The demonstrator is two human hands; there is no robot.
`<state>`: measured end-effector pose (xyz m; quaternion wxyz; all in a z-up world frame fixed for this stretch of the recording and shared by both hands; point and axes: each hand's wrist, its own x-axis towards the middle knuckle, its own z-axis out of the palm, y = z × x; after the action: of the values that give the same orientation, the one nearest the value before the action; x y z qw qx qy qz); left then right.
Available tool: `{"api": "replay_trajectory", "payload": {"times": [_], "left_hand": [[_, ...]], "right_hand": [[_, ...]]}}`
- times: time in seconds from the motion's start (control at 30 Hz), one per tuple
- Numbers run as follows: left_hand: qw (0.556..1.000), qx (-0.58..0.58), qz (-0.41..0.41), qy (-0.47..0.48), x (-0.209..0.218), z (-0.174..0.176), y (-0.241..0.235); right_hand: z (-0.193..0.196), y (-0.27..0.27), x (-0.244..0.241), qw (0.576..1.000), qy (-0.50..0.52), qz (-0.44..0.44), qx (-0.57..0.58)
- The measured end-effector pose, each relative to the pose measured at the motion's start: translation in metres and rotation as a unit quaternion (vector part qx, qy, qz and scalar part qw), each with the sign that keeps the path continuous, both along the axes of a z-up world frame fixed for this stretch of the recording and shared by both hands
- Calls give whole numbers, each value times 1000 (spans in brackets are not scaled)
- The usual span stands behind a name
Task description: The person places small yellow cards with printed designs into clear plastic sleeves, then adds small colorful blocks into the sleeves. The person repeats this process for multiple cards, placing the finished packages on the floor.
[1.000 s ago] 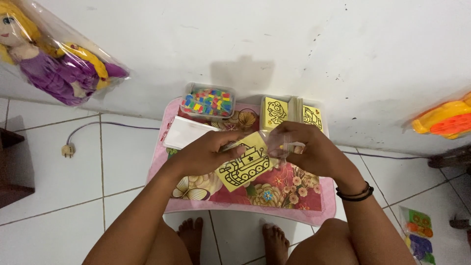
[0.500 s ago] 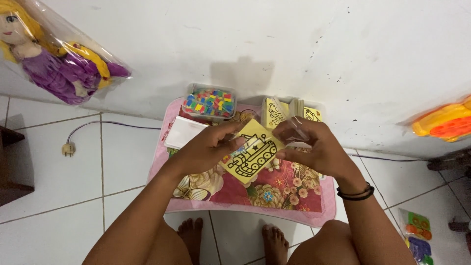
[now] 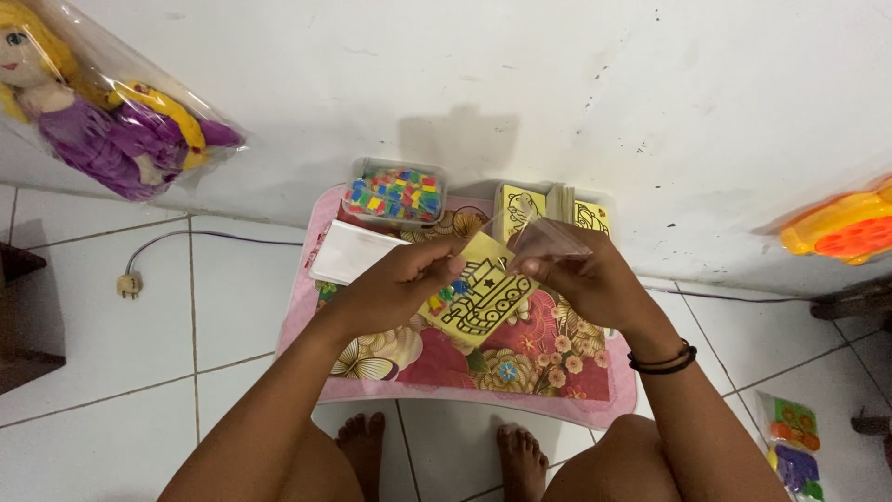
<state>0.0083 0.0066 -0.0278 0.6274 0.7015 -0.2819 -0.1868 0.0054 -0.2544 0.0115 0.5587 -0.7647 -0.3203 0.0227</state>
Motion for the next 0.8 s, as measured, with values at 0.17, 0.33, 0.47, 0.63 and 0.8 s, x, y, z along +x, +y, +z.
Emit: {"api": "replay_trajectory", "payload": {"times": [0.17,0.33,0.47,0.63,0.8], "left_hand": [[1000,17,11,-2,-3,12,0],[1000,9,14,-2,-4,25,-2],[999,6,39,9,0,12,-3],[995,-17,76,61,-3,-1,-5],[986,-91,143,2,-12,26,-17]], "right_hand": [[-10,-2,0,999,20,-46,17],[-7,1,-1,980,76,-173,67],[9,16,-9,978,94,-157,95],[-22,6,1,979,124,-136,88],[-23,10,2,978,112,-171,28]]}}
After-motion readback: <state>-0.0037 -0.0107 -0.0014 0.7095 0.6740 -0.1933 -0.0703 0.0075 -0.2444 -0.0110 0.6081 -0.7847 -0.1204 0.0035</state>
